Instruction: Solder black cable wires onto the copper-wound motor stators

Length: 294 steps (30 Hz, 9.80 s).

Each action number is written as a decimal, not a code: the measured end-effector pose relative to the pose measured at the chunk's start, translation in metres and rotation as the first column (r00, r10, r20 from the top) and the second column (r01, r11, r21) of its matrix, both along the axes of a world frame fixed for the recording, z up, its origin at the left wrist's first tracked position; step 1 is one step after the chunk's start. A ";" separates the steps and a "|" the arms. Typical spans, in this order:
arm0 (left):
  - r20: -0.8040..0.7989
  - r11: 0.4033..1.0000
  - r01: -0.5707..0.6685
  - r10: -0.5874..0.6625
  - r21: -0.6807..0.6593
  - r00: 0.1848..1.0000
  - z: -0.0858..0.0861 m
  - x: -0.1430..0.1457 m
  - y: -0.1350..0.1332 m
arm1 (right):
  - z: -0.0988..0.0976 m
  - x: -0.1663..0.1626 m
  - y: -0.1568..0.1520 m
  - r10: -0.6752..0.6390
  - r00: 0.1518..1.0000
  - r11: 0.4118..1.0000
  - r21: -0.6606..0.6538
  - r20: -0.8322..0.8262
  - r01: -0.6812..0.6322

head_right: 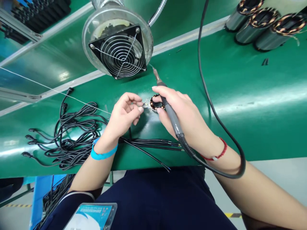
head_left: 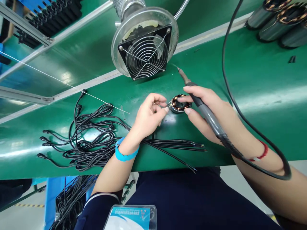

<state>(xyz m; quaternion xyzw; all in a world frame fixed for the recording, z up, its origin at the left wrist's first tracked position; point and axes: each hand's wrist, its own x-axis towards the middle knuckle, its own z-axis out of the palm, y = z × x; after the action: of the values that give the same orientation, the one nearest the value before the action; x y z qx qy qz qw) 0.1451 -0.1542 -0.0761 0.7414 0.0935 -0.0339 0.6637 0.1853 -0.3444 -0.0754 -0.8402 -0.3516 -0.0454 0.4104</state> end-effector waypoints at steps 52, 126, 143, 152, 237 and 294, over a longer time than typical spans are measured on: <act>-0.135 0.907 -0.409 0.420 0.103 0.897 0.017 0.033 0.049 | -0.019 0.005 0.005 -0.135 0.986 0.962 0.224 -0.093 0.153; -0.390 0.938 0.014 -0.158 -0.347 0.907 0.019 -0.004 0.016 | -0.014 -0.001 0.003 0.283 0.954 0.947 -0.188 0.099 -0.262; -0.377 0.981 0.191 -0.191 -0.037 0.906 0.025 -0.019 0.026 | -0.021 0.001 0.001 0.282 0.959 0.950 -0.152 0.040 -0.273; -0.278 0.980 0.131 -0.169 -0.148 0.946 0.023 -0.013 0.009 | -0.021 0.001 0.000 0.271 0.959 0.952 -0.172 0.084 -0.254; -0.074 0.985 0.171 -0.173 -0.026 0.982 0.044 -0.040 -0.018 | 0.017 -0.030 0.007 0.150 0.983 0.918 0.385 -0.108 -0.098; -0.029 0.988 -0.049 0.054 0.145 0.998 0.011 -0.011 0.002 | -0.022 -0.042 -0.006 -0.120 0.993 0.880 0.461 -0.019 0.115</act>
<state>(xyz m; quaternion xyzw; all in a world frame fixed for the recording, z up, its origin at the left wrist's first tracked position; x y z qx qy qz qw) 0.1339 -0.1524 -0.0655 0.7840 0.1256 -0.0219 0.6075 0.1435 -0.3503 -0.0976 -0.7382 -0.2813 -0.1565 0.5928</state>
